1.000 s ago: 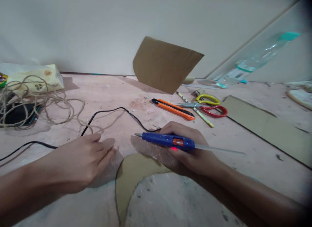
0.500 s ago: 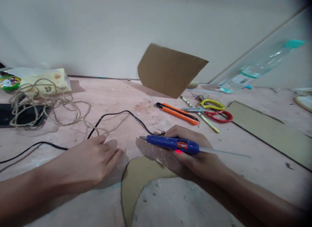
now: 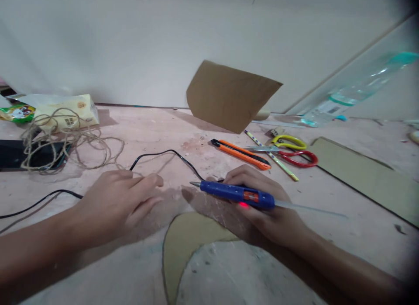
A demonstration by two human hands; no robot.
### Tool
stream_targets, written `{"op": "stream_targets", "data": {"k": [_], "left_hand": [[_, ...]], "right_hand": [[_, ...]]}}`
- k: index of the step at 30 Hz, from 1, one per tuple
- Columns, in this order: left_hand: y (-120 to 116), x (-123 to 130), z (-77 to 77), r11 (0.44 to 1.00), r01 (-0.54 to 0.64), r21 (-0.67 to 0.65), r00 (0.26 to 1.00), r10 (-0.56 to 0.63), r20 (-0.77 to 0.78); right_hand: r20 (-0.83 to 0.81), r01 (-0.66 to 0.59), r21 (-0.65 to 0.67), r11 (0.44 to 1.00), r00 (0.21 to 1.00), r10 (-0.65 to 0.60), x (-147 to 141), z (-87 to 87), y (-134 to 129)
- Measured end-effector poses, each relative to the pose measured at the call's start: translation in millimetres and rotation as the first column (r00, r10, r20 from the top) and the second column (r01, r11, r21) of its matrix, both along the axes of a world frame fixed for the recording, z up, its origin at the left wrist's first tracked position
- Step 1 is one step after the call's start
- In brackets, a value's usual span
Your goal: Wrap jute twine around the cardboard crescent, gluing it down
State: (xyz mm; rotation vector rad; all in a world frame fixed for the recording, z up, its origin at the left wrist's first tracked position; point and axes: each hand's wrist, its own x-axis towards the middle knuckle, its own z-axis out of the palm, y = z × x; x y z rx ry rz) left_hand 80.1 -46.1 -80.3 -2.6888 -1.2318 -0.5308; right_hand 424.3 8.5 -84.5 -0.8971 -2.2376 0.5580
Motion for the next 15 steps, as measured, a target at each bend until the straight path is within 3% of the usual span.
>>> {"op": "stream_targets", "data": {"k": [7, 15], "left_hand": [[6.8, 3.5, -13.4, 0.969, -0.004, -0.246, 1.0, 0.005, 0.002], [12.9, 6.1, -6.0, 0.872, -0.066, -0.486, 0.997, 0.073, -0.005]], "right_hand": [[0.019, 0.011, -0.019, 1.0, 1.0, -0.01, 1.6, -1.8, 0.1], [-0.014, 0.034, -0.194, 0.98, 0.999, -0.037, -1.0, -1.2, 0.0]]}}
